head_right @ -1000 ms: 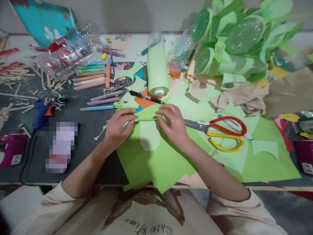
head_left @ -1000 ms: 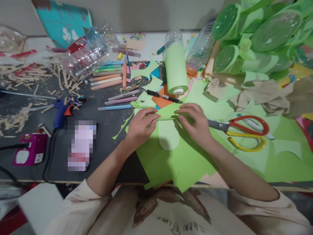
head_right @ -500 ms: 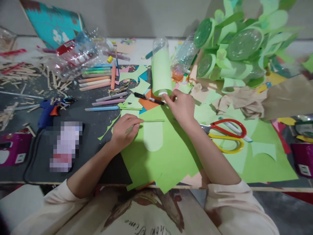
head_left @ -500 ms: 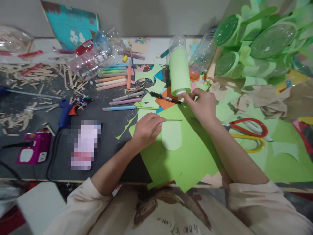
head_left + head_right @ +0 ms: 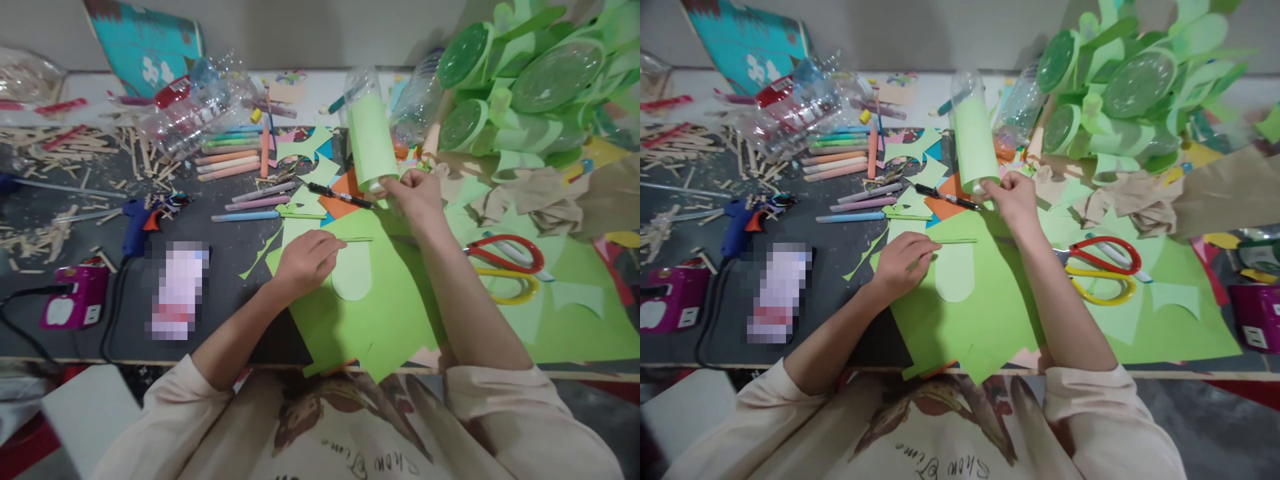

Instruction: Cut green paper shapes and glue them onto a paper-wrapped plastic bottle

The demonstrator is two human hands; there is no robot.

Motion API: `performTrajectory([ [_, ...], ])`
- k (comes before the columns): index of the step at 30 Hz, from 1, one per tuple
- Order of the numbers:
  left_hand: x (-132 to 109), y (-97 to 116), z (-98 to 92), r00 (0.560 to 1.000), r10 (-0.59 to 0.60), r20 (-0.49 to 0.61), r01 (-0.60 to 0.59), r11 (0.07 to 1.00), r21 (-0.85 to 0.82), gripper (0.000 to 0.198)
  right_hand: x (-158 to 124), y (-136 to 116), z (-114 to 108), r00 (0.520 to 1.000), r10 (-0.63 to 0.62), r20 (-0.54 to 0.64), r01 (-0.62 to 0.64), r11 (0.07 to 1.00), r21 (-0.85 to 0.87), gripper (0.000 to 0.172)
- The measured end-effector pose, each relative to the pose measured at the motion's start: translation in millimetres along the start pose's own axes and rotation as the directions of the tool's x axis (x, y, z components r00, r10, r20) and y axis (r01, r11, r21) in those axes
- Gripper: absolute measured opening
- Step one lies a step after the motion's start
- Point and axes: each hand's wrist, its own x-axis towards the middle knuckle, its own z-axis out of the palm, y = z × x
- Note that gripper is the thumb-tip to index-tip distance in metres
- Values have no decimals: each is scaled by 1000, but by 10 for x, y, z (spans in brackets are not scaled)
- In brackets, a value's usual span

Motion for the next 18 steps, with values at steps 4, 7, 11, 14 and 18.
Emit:
performTrajectory([
  [4,44,29,-8,904,-424,65,410,811,-416,33,-272,-5,-250,991,-11,130,-15,980,199,51],
  [7,76,17,25,764,-622,171,528,451,-720,64,-639,-9,-380,944,25,328,-83,983,163,46],
  [11,63,21,105,704,-641,306,542,207,-814,85,-1094,43,-404,848,104,519,-207,968,144,46],
  [14,48,52,129,637,-678,367,586,116,-802,85,-1295,110,-392,852,120,510,-203,973,111,49],
  [18,67,56,85,592,-738,324,558,85,-826,82,-1412,167,-444,842,148,519,-241,964,115,48],
])
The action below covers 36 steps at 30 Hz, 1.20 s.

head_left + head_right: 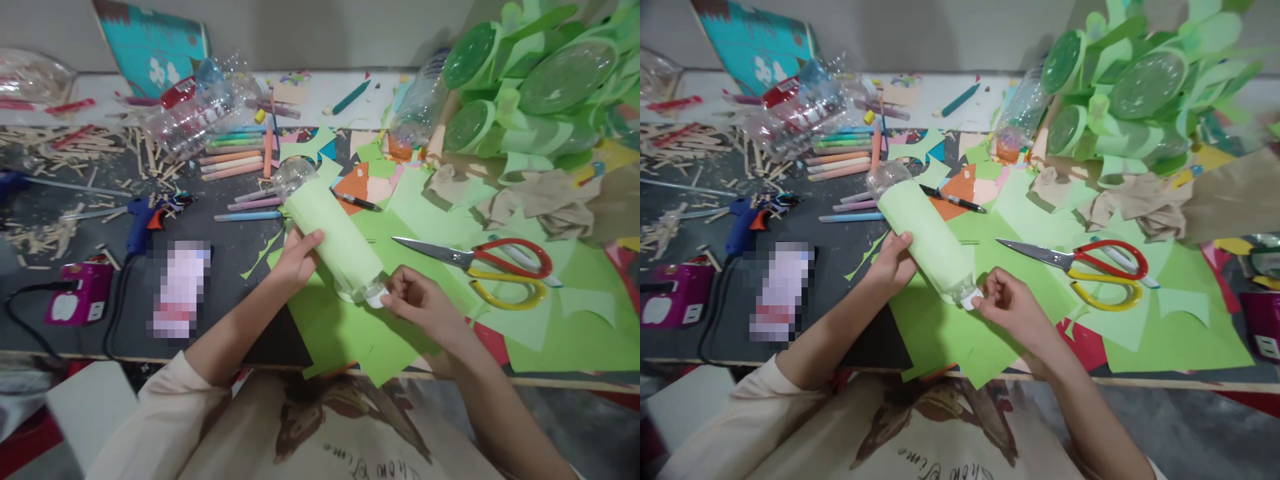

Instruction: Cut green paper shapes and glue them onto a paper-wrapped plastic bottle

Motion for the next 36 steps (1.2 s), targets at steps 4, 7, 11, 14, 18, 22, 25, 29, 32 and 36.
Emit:
performTrajectory([
  [4,29,37,-44,999,51,9,-51,998,26,75,-78,-11,-57,999,43,25,-44,998,48,45],
  [7,49,33,-66,996,91,15,-92,993,70,73,-109,-21,-108,997,75,8,-76,995,71,43],
  [11,63,67,-68,983,179,-53,-174,981,87,80,-132,37,-206,994,104,-35,-102,994,45,45],
  [14,68,122,-70,960,267,-86,-250,953,174,84,-142,91,-280,993,110,-46,-110,994,4,43],
  [18,82,149,-100,961,259,-102,-235,951,198,88,-150,133,-323,992,116,-42,-118,993,-29,41],
  [22,93,137,-119,959,250,-134,-225,958,179,86,-161,176,-331,991,112,-79,-114,993,-19,36],
  [25,88,156,-105,940,304,-153,-285,949,137,77,-112,140,-390,982,56,-182,-64,997,-38,31],
  [29,69,214,-95,940,321,-119,-313,946,84,68,130,-92,-577,884,-87,-459,45,994,-102,18],
  [32,55,239,-105,965,261,-20,-257,960,107,67,415,-323,-717,775,-212,-596,252,968,-17,13],
  [36,56,226,-129,976,212,51,-218,963,159,72,825,-550,-801,772,-307,-556,415,907,75,5],
])
